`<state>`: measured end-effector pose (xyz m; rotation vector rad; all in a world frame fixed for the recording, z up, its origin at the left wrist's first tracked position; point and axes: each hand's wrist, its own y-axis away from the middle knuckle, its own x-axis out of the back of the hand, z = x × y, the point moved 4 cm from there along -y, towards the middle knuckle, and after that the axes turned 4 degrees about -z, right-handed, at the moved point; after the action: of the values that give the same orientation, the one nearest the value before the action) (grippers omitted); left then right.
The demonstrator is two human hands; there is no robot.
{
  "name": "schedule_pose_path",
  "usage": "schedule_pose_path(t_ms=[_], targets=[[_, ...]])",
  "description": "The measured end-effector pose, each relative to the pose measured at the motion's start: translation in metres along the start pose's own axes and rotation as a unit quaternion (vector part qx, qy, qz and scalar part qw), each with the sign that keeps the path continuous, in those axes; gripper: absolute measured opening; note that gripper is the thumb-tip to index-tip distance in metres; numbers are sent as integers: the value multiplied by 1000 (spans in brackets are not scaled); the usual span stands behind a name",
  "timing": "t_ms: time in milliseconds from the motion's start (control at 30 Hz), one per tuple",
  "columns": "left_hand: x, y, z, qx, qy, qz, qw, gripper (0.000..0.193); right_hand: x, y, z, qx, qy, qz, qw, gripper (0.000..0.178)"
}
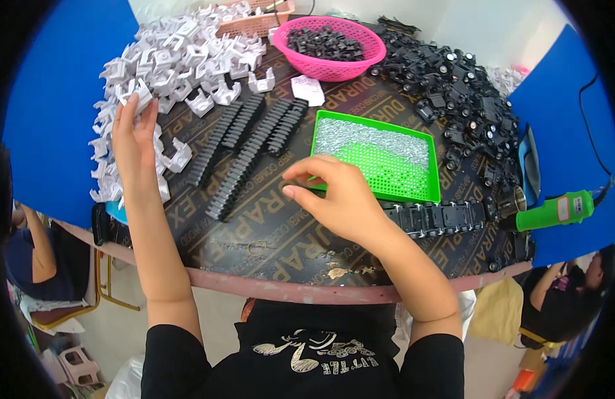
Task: Assemble electronic fan components by hand and secure them using an electric screwdriver.
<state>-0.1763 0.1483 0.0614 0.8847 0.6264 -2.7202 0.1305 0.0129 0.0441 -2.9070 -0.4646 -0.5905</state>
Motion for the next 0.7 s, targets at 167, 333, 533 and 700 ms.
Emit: schedule_pose_path(t_ms=[167,333,533,700], targets=[[45,-28,-13,57,62,31,996,58,-28,-34,-15,140,426,126,885,21],[-11,9,-23,92,24,-16,995,47,-34,-75,21,25,460,105,881,22],[-44,35,-29,108,-60,-101,987,73,-51,-85,40,9,476,179,861,23],[-56,48,-41,93,-101,-157,978,67,-51,-80,39,-8,424,175,889,20]])
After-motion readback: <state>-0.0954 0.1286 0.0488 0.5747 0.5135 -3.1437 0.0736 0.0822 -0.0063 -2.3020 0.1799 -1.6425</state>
